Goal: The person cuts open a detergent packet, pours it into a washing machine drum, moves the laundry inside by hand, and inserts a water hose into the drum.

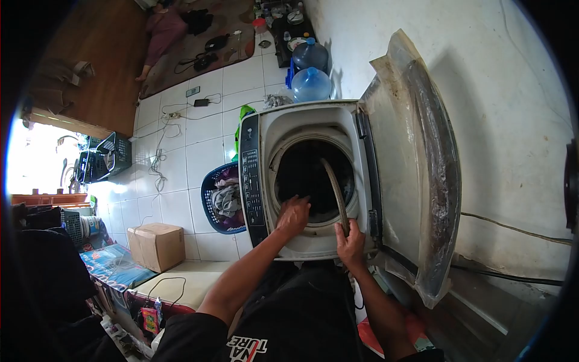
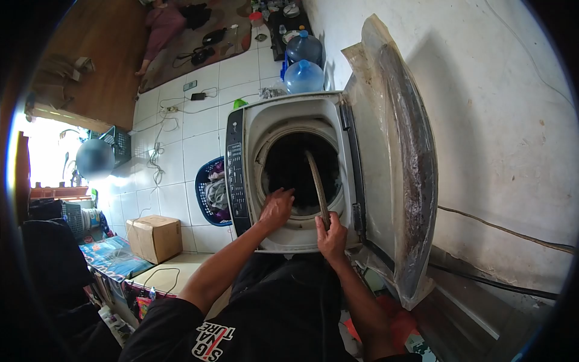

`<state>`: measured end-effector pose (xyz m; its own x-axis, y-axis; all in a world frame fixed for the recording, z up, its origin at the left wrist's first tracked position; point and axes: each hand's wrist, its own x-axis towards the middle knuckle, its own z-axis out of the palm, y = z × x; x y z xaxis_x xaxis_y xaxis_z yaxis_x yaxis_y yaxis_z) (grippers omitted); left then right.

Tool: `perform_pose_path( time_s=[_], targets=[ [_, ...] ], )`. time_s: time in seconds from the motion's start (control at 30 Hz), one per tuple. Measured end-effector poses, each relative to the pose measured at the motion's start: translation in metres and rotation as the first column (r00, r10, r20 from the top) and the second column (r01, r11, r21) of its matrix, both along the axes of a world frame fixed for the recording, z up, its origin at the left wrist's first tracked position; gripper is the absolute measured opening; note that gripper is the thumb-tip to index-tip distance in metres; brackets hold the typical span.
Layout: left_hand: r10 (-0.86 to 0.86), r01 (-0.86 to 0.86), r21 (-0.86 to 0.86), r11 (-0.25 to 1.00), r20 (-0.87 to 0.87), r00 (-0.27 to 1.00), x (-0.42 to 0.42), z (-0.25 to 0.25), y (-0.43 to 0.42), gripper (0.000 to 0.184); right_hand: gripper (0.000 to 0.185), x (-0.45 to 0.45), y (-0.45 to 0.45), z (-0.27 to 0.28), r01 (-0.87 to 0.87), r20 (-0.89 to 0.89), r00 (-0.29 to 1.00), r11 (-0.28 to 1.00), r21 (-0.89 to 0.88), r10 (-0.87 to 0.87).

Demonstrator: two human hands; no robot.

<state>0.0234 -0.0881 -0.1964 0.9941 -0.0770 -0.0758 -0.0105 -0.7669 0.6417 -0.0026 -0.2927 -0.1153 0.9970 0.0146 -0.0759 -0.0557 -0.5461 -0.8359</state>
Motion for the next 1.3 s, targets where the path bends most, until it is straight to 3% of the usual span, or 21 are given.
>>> perform_pose_path(
  time_s=[0.1, 0.3, 0.4, 0.67, 0.73, 0.93, 1.23, 1.3],
  targets=[
    [-0.049, 0.051, 0.106, 0.993, -0.025, 0.998, -0.013, 0.005, -0.004, 0.038, 0.024, 0.001, 0.0, -0.002, -0.009, -0.021, 1.0, 1.0, 0.008, 0.009],
    [-0.139, 0.142, 0.137, 0.98, -0.03, 0.99, -0.035, 0.019, -0.014, 0.034, 0.029, 0.004, 0.002, -0.002, -0.066, -0.119, 0.991, 0.998, 0.023, 0.068],
    [-0.083, 0.086, 0.027, 0.996, -0.115, 0.99, -0.024, 0.023, -0.012, 0.028, 0.031, 0.005, 0.004, 0.001, -0.088, -0.142, 0.986, 0.995, 0.038, 0.092],
    [-0.044, 0.055, 0.07, 0.996, -0.151, 0.988, -0.018, 0.037, -0.014, 0.018, 0.042, 0.005, 0.013, -0.003, -0.151, -0.077, 0.985, 0.988, 0.034, 0.154],
    [-0.035, 0.045, 0.066, 0.997, -0.144, 0.989, -0.019, 0.036, -0.015, 0.017, 0.037, 0.008, 0.017, 0.006, -0.189, -0.158, 0.97, 0.982, -0.008, 0.185],
    [-0.016, 0.017, 0.028, 0.999, -0.05, 0.999, -0.023, 0.023, -0.012, 0.013, 0.038, 0.009, 0.024, 0.0, -0.256, -0.181, 0.956, 0.956, -0.143, 0.229],
    [0.072, -0.068, 0.046, 0.997, -0.098, 0.993, -0.023, 0.023, -0.014, 0.015, 0.037, 0.008, 0.027, -0.018, -0.249, -0.058, 0.968, 0.904, -0.348, 0.244],
    [0.071, -0.071, 0.027, 0.997, -0.016, 0.997, -0.024, 0.023, -0.013, 0.014, 0.036, 0.009, 0.027, -0.019, -0.235, -0.044, 0.971, 0.907, -0.349, 0.234]
  ],
)
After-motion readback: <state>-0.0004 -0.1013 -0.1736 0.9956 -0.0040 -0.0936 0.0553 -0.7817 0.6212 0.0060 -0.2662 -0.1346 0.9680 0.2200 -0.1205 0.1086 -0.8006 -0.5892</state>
